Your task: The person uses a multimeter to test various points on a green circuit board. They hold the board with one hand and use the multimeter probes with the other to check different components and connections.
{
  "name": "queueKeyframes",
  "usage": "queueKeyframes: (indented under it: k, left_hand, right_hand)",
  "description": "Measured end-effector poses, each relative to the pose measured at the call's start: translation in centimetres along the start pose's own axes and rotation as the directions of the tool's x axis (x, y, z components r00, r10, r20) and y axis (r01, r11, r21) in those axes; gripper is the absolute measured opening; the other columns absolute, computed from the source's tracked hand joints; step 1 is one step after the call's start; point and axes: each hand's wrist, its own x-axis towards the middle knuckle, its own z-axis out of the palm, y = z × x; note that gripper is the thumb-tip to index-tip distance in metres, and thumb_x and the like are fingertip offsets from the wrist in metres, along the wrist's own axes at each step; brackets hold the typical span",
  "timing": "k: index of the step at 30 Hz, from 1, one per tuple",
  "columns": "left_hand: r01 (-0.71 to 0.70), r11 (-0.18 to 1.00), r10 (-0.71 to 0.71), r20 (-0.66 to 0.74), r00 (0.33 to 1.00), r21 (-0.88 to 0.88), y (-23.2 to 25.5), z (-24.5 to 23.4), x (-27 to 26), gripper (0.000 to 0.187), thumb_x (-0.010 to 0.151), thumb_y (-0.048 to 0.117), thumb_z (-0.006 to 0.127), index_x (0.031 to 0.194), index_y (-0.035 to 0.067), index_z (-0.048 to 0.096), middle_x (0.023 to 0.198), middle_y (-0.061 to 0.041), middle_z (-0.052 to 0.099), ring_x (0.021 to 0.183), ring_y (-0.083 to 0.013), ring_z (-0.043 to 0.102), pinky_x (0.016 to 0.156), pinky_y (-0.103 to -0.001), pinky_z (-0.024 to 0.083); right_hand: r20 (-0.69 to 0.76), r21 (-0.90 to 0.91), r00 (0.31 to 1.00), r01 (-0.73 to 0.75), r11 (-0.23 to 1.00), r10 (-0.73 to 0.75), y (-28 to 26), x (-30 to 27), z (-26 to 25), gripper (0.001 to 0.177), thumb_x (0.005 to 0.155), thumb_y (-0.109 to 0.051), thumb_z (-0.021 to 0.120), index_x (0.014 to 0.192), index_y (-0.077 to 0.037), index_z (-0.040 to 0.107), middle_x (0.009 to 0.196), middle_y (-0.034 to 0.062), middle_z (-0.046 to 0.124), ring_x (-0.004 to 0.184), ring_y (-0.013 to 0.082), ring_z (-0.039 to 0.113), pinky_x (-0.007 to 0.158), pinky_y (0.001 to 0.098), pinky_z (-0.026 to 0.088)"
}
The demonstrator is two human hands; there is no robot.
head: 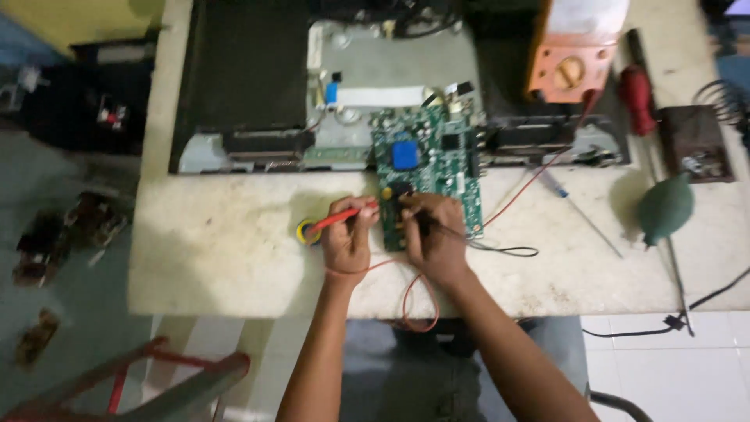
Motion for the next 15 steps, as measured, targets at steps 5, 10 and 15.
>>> queueKeyframes:
  k: [5, 10, 15]
  left_hand:
    - [0.015, 1.000, -0.015, 0.021, 1.000, 0.001, -1.3, -0.4, 0.1, 0.014, 0.104, 0.014, 0.058, 0.112, 0.002, 0.054, 0.113, -0.019, 0.071, 0.095, -0.0203, 0.072, 0.083, -0.033, 0.064]
    - [0.044, 0.999, -0.044, 0.042, 0.998, -0.001, -0.3, -0.2, -0.3, 0.016, 0.105, 0.014, 0.057, 0.114, 0.002, 0.053, 0.117, -0.021, 0.068, 0.101, -0.0234, 0.072, 0.087, -0.033, 0.063]
    - [0.065, 0.998, -0.065, 0.009, 0.998, -0.022, 0.1, -0.5, -0.3, 0.016, 0.104, 0.015, 0.057, 0.114, 0.004, 0.053, 0.120, -0.022, 0.067, 0.103, -0.0255, 0.072, 0.090, -0.032, 0.062]
  right_hand:
    - [-0.027, 0.094, 0.999, -0.019, 0.995, 0.022, 1.0, -0.6, 0.4, 0.008, 0.096, -0.014, 0.069, 0.099, -0.014, 0.062, 0.099, 0.0049, 0.073, 0.098, 0.0303, 0.070, 0.086, 0.0423, 0.047]
    - [0.009, 0.028, 0.996, -0.089, 0.996, 0.089, 0.0, -0.4, -0.6, 0.008, 0.099, -0.018, 0.059, 0.105, -0.012, 0.062, 0.104, 0.0069, 0.072, 0.100, 0.0291, 0.070, 0.088, 0.0422, 0.043]
    - [0.098, -0.033, 0.990, -0.096, 0.995, 0.099, -0.3, -0.4, -0.5, 0.020, 0.098, -0.014, 0.054, 0.117, -0.008, 0.058, 0.111, 0.0138, 0.068, 0.098, 0.0312, 0.063, 0.085, 0.0441, 0.037]
